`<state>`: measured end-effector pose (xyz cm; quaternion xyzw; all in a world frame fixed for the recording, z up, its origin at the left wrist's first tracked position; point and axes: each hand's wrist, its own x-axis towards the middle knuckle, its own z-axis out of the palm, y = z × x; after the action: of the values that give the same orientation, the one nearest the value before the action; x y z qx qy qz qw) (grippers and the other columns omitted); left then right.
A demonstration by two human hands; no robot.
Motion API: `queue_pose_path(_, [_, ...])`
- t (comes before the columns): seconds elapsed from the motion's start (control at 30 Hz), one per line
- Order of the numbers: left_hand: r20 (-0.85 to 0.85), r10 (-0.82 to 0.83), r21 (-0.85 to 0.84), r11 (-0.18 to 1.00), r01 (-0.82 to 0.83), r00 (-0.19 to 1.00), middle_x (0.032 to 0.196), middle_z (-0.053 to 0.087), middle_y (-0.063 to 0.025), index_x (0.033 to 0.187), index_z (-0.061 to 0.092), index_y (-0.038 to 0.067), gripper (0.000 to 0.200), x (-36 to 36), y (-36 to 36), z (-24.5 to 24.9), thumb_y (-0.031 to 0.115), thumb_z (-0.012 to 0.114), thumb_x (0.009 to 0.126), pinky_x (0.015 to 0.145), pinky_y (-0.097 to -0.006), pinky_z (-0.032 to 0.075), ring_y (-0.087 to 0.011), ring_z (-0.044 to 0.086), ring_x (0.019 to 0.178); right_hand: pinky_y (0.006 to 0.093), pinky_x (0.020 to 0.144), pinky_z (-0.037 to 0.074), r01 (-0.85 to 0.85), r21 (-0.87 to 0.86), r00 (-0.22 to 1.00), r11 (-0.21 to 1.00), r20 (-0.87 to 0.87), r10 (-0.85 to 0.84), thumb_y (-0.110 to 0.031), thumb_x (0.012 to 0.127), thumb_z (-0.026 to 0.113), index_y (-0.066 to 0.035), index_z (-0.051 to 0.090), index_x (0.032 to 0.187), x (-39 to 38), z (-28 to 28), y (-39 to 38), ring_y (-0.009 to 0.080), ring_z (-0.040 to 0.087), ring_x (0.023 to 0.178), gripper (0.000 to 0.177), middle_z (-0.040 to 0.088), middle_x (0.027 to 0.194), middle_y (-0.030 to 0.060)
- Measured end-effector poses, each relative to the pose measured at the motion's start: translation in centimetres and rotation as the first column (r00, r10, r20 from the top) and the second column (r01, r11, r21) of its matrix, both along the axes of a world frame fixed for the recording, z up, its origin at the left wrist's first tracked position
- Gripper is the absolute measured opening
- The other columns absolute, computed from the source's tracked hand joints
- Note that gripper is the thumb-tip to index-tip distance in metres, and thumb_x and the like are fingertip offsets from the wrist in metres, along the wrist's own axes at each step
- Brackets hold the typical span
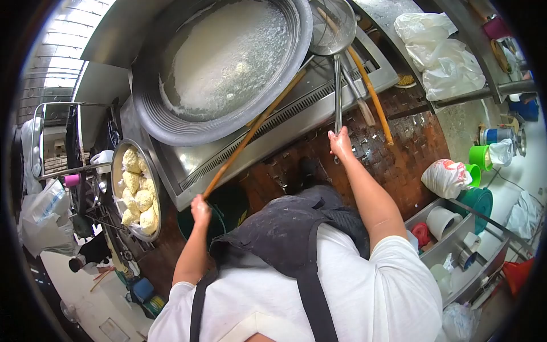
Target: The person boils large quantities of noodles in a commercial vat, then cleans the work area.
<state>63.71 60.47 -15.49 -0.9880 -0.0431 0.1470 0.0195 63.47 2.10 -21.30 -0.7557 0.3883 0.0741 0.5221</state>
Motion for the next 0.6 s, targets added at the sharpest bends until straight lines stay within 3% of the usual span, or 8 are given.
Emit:
queue_pose_path(0.03, [0.035,0.024,0.081,0.996,-0.026,0.999,0.106,0.061,-0.0196,0.104,0.058,0.006,0.019,0.1,2.5,0.1,0.01,0.058,0.086,0.084,-0.0554,0.051,-0.0419,0.059,0.105,0.0376,0.041,0.052,0.006,0.002,0.999,1.0,0.051,-0.006,-0.034,0.096,0.064,0.001,0.038,0.11,0.0,-0.6,-0.1,0.0266,0.063,0.05,0.046,0.062,0.076,0.0172])
queue_pose_path(0.13, [0.086,0.107,0.153,0.981,-0.12,0.991,0.112,0.059,-0.0197,0.109,0.059,0.005,0.027,2.8,5.0,1.7,0.012,0.06,0.083,0.086,-0.0566,0.05,-0.0399,0.056,0.112,0.0376,0.042,0.052,0.033,-0.039,0.997,0.999,0.066,-0.031,-0.04,0.096,0.062,0.001,0.041,0.107,0.7,-0.4,-0.1,0.0285,0.064,0.053,0.047,0.062,0.078,0.0187])
queue_pose_path(0.23, [0.291,-0.055,0.265,0.964,-0.025,0.955,0.112,0.06,-0.0204,0.11,0.061,0.004,0.03,5.5,0.9,0.8,0.015,0.061,0.082,0.089,-0.0547,0.05,-0.0398,0.057,0.108,0.0378,0.041,0.052,0.074,-0.09,0.997,0.993,0.035,-0.071,-0.044,0.097,0.06,0.002,0.045,0.103,1.2,0.4,-0.4,0.0296,0.063,0.053,0.049,0.063,0.079,0.0199])
queue_pose_path(0.3, [0.294,-0.058,-0.018,0.998,0.066,0.954,0.108,0.062,-0.0225,0.107,0.064,0.002,0.031,7.8,-4.7,-0.7,0.018,0.062,0.081,0.092,-0.0521,0.049,-0.0398,0.059,0.105,0.0389,0.041,0.052,0.094,-0.108,0.995,0.99,0.055,-0.088,-0.046,0.097,0.059,0.002,0.047,0.1,1.1,0.8,-0.4,0.0309,0.062,0.052,0.05,0.063,0.079,0.021])
queue_pose_path(0.43, [0.214,-0.121,-0.478,0.852,0.212,0.969,0.107,0.062,-0.0264,0.111,0.065,-0.003,0.038,9.0,-18.3,-1.1,0.023,0.061,0.083,0.095,-0.051,0.047,-0.0435,0.059,0.106,0.0501,0.067,0.05,0.073,-0.353,0.973,0.933,0.229,0.011,-0.039,0.094,0.066,0.001,0.054,0.093,0.5,0.5,-0.5,0.0424,0.066,0.073,0.042,0.065,0.078,0.0256])
queue_pose_path(0.5, [0.191,-0.14,-0.547,0.807,0.224,0.972,0.11,0.062,-0.0278,0.115,0.064,-0.003,0.042,9.4,-22.9,-1.3,0.025,0.059,0.085,0.096,-0.0507,0.047,-0.045,0.058,0.106,0.0475,0.069,0.049,0.071,-0.285,0.973,0.956,0.231,-0.004,-0.035,0.092,0.067,0.0,0.054,0.09,0.1,1.9,-0.2,0.0405,0.066,0.075,0.037,0.065,0.078,0.0232])
queue_pose_path(0.57, [0.194,-0.056,-0.495,0.856,0.147,0.98,0.107,0.062,-0.0283,0.119,0.064,-0.004,0.043,10.0,-26.2,-1.9,0.024,0.058,0.086,0.096,-0.0514,0.046,-0.0451,0.058,0.106,0.0462,0.067,0.049,0.05,-0.254,0.97,0.966,0.244,0.014,-0.033,0.092,0.067,0.0,0.053,0.09,-0.4,2.1,-0.3,0.0391,0.065,0.074,0.035,0.065,0.077,0.0216])
queue_pose_path(0.6, [0.035,-0.032,-0.424,0.904,0.044,0.999,0.116,0.061,-0.0291,0.126,0.061,-0.002,0.047,11.0,-27.0,-2.1,0.028,0.056,0.091,0.099,-0.052,0.045,-0.0479,0.055,0.112,0.0443,0.067,0.049,0.045,-0.219,0.959,0.975,0.284,0.019,-0.029,0.092,0.067,-0.001,0.052,0.088,-0.7,2.5,-0.1,0.0361,0.065,0.072,0.033,0.063,0.076,0.0194])
